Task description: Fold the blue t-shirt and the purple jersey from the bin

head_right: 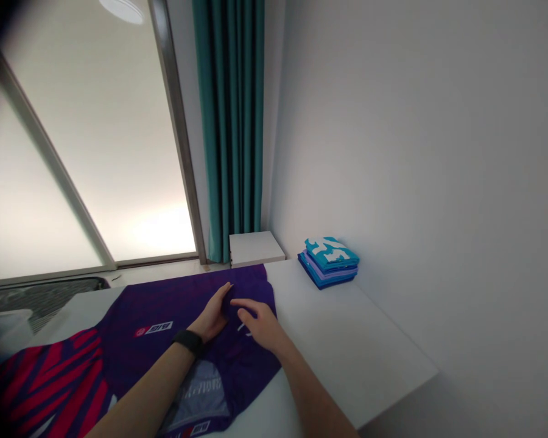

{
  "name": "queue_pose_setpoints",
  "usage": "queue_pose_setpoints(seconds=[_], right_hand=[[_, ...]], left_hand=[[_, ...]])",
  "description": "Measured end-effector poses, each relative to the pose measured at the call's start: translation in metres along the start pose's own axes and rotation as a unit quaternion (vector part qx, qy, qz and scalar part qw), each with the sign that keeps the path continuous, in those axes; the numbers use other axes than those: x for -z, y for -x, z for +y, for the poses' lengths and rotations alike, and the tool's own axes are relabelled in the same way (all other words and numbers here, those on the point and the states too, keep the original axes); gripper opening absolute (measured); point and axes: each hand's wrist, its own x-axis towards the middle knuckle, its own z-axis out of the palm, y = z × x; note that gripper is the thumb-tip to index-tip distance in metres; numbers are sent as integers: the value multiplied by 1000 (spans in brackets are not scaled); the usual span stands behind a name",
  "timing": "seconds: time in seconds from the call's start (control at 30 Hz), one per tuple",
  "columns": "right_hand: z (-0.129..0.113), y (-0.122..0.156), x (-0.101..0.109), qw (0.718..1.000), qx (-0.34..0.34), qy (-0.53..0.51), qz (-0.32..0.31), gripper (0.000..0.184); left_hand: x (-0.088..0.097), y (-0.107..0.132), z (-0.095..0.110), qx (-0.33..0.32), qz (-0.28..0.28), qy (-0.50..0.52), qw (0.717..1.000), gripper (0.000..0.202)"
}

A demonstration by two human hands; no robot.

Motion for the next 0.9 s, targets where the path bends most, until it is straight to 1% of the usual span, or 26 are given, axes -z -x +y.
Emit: queue_pose_setpoints(seconds=[0.07,0.13,0.17,0.2,0.27,0.33,0.47,0.5,0.57,0.67,0.73,0.8,0.83,0.9], right_hand=[[10,-2,11,996,-5,4,86,32],[25,-6,26,983,-16,43,177,32],[33,-7,33,976,-23,75,205,32],[41,-8,39,969,-32,111,220,33],[55,-9,47,957,-44,182,221,36],[62,-8,46,952,-32,227,205,40],[63,-6,29,940,53,297,160,51],[62,-6,25,938,67,304,153,52],[62,-7,22,939,71,298,157,53],[67,-8,24,940,51,281,188,51],[70,-9,27,939,36,281,197,51],[72,-8,28,939,35,293,176,52],[72,-7,28,939,37,303,158,52],[72,-6,26,935,35,329,124,50]], left_hand=[[-2,1,1,16,8,16,1000,36],[-4,3,1,17,1,32,999,48],[-4,3,1,12,-6,34,999,53],[-5,3,1,8,-10,34,999,58],[-5,4,0,9,-11,31,999,64],[-5,4,-1,14,-7,25,1000,68],[-6,5,-1,26,9,26,999,73],[-7,6,0,27,8,21,999,72],[-9,8,5,15,-6,-6,1000,68],[-8,9,17,-17,-48,-61,997,66],[-3,7,23,-24,-73,-83,994,70],[6,3,26,-34,-77,-141,986,76],[11,0,27,-50,-68,-193,978,77],[22,-6,25,-91,-39,-306,947,75]])
